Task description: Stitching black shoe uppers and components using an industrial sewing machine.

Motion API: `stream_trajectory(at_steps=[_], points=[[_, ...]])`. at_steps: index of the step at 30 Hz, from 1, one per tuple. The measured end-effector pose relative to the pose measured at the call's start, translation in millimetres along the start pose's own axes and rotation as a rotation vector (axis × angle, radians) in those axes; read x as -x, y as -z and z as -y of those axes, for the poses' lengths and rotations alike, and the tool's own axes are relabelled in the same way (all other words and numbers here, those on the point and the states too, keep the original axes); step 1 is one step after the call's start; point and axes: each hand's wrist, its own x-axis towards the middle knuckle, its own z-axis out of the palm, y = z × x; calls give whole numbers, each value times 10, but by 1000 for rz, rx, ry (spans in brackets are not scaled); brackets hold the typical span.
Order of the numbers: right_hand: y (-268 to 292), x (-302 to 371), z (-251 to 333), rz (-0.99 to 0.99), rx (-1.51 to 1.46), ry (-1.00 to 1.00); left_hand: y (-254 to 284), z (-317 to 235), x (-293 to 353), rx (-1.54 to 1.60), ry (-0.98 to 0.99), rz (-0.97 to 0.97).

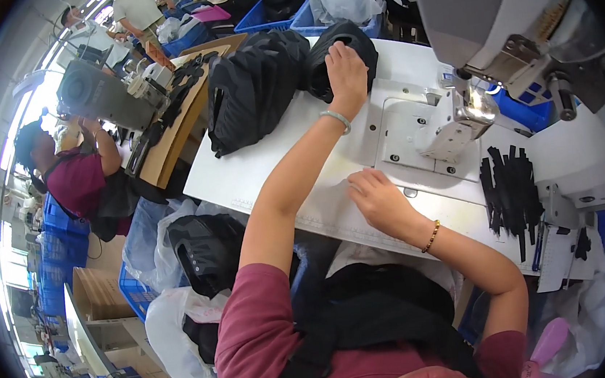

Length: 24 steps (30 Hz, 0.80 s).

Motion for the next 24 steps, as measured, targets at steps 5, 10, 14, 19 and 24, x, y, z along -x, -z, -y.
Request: stream_trajectory(at_steps=[5, 10, 14, 19, 24], points=[[129, 144, -110, -116, -280, -253, 56, 112, -44, 489, 210, 109], [229, 258, -283, -328, -675, -545, 848, 343, 119, 914, 295, -209], [521, 84, -161, -448, -1120, -607, 1524, 223, 1023, 1299, 355, -242], [589, 188, -73, 47, -1806, -658, 2085, -12, 1435, 2424, 966, 276], [895, 233, -10, -219, -1571, -817, 2010, -42, 1214, 1668, 350, 666]])
